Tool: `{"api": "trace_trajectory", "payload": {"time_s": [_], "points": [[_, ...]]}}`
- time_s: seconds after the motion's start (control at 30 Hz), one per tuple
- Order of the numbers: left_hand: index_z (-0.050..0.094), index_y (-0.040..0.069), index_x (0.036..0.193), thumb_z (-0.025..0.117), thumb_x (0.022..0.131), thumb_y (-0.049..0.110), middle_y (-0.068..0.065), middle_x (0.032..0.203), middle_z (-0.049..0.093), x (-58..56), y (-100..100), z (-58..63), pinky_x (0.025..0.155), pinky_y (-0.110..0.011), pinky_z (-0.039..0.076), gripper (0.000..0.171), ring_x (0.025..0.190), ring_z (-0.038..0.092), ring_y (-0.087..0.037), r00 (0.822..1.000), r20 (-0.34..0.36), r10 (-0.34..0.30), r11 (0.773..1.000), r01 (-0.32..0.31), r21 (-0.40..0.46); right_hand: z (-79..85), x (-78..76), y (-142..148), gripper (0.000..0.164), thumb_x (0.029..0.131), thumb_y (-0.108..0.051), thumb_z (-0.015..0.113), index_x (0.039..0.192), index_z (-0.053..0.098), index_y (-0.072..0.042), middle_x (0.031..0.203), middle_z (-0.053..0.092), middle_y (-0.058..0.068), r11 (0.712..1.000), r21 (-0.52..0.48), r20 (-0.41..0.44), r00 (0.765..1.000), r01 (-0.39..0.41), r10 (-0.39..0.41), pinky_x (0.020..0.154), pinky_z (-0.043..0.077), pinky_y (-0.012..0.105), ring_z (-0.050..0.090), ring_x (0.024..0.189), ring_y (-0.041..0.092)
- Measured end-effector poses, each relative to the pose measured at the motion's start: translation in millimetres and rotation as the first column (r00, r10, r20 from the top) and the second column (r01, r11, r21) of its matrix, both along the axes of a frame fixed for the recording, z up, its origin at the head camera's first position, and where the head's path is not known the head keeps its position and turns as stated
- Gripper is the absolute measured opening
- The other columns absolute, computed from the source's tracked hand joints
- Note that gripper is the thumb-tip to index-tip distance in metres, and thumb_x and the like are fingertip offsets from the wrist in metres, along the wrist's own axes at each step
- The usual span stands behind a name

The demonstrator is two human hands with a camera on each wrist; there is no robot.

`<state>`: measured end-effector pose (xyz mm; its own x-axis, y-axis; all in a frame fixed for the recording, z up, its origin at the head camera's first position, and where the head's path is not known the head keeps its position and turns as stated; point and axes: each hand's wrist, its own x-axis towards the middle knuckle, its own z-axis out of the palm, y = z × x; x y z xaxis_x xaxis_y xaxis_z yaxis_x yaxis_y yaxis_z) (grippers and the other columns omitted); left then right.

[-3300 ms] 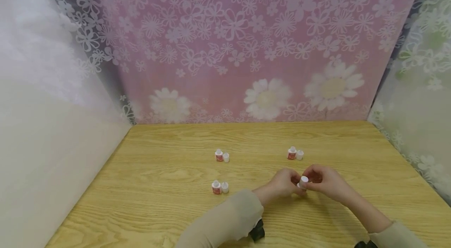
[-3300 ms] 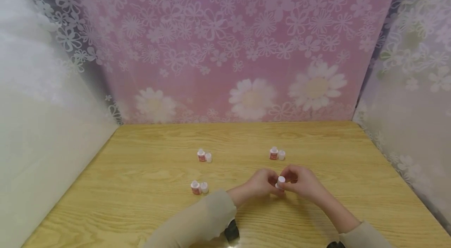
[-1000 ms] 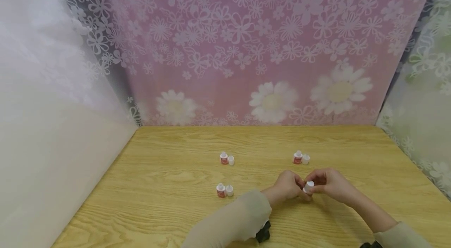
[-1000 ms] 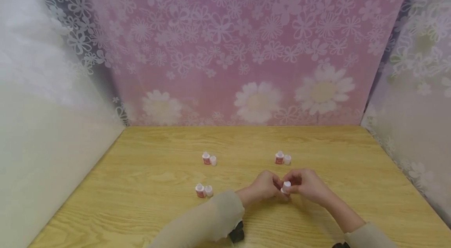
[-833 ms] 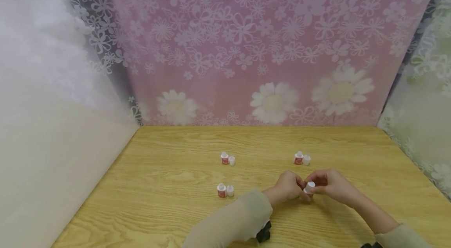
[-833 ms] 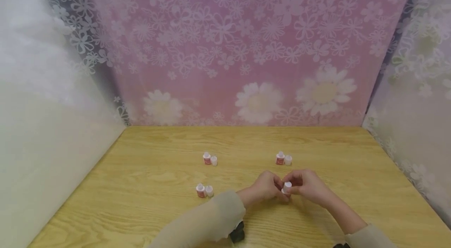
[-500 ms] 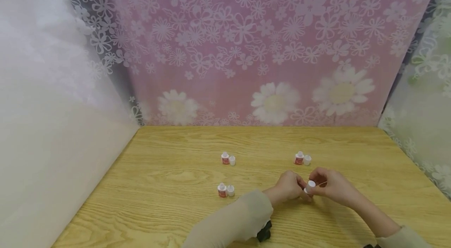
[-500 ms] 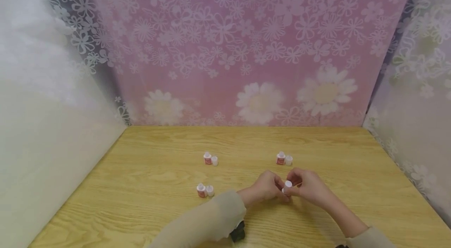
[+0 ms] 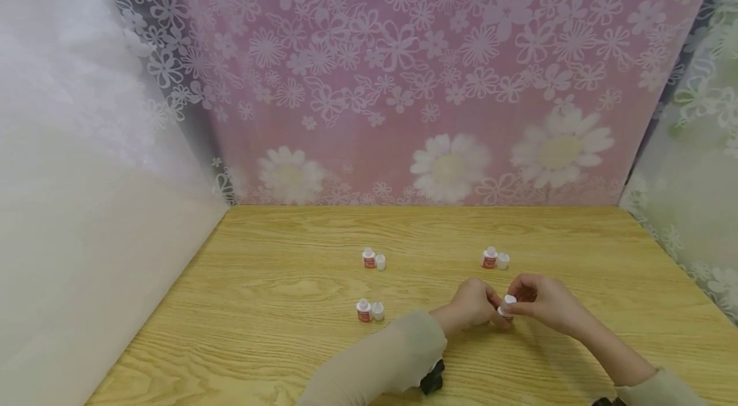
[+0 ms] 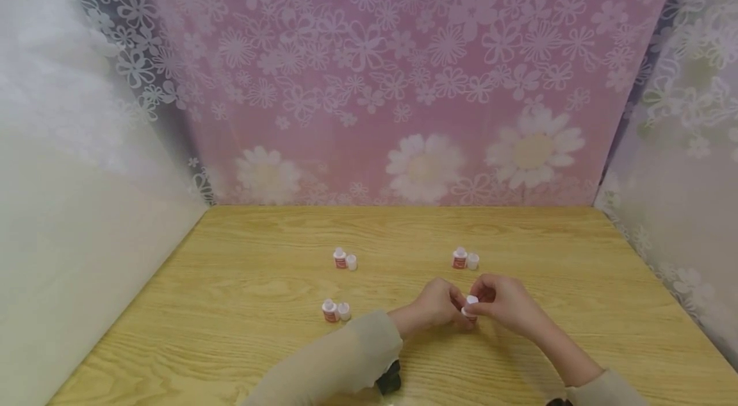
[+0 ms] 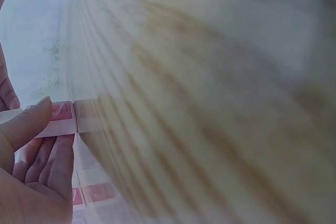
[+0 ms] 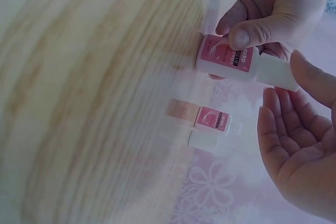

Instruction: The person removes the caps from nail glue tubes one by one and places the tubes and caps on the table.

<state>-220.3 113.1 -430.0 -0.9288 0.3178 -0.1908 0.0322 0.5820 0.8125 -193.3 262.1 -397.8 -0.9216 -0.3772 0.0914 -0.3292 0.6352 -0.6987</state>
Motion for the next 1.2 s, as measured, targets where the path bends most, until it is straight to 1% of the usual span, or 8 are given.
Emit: {"api": "trace_trajectory", "payload": {"time_s": [0.3, 0.53, 0.9, 1.1, 1.2], "points": [[0.067, 0.011, 0.059, 0.083, 0.058, 0.011, 0.01, 0.051, 0.053, -1.6, 0.1, -2.5, 0.042, -0.019, 0.034, 0.016, 0.046, 0.042, -0.004, 0.999, -0.033, -0.033, 0.999, 0.032, -0.028, 0.1, -0.9, 1.8, 0.017, 0.078, -0.021, 0.068, 0.084, 0.06, -0.007, 0.08, 0.06, 0.001, 0.999, -0.035, 0.037, 0.999, -0.029, 0.03, 0.063, 0.046, 0.026, 0.057, 0.074, 0.008], [0.065, 0.01, 0.059, 0.083, 0.056, 0.01, 0.01, 0.054, 0.053, -0.8, 2.0, -3.4, 0.044, -0.02, 0.034, 0.019, 0.05, 0.04, -0.004, 0.999, -0.038, -0.024, 0.999, 0.023, -0.033, 1.2, -1.0, 1.0, 0.016, 0.077, -0.015, 0.069, 0.085, 0.061, -0.003, 0.079, 0.06, 0.002, 0.998, -0.047, 0.049, 0.998, -0.039, 0.041, 0.06, 0.045, 0.026, 0.056, 0.07, 0.008], [0.059, 0.011, 0.06, 0.082, 0.058, 0.009, 0.009, 0.058, 0.05, 0.8, 0.7, 1.4, 0.047, -0.02, 0.035, 0.024, 0.053, 0.041, -0.005, 0.998, -0.048, -0.05, 0.999, 0.049, -0.021, 1.4, -3.2, 0.6, 0.016, 0.076, -0.013, 0.069, 0.086, 0.061, -0.002, 0.079, 0.061, 0.003, 0.997, -0.068, 0.058, 0.997, -0.04, 0.044, 0.06, 0.046, 0.025, 0.057, 0.071, 0.01], [0.056, 0.011, 0.058, 0.083, 0.057, 0.011, 0.008, 0.056, 0.048, 0.8, 1.6, 2.0, 0.045, -0.02, 0.034, 0.028, 0.052, 0.04, -0.005, 0.994, -0.088, -0.061, 0.996, 0.055, -0.067, 1.2, -3.0, 1.0, 0.015, 0.077, -0.013, 0.069, 0.085, 0.062, -0.003, 0.079, 0.061, 0.002, 0.996, -0.071, 0.044, 0.997, -0.056, 0.059, 0.06, 0.046, 0.025, 0.057, 0.071, 0.008], [0.055, 0.011, 0.056, 0.083, 0.057, 0.011, 0.008, 0.054, 0.047, 1.0, 2.3, 2.1, 0.045, -0.019, 0.033, 0.028, 0.05, 0.039, -0.005, 0.994, -0.095, -0.061, 0.995, 0.054, -0.082, 0.6, -2.4, 1.7, 0.014, 0.077, -0.013, 0.068, 0.085, 0.062, -0.004, 0.08, 0.061, 0.001, 0.996, -0.066, 0.036, 0.997, -0.062, 0.065, 0.061, 0.046, 0.025, 0.057, 0.072, 0.008]]}}
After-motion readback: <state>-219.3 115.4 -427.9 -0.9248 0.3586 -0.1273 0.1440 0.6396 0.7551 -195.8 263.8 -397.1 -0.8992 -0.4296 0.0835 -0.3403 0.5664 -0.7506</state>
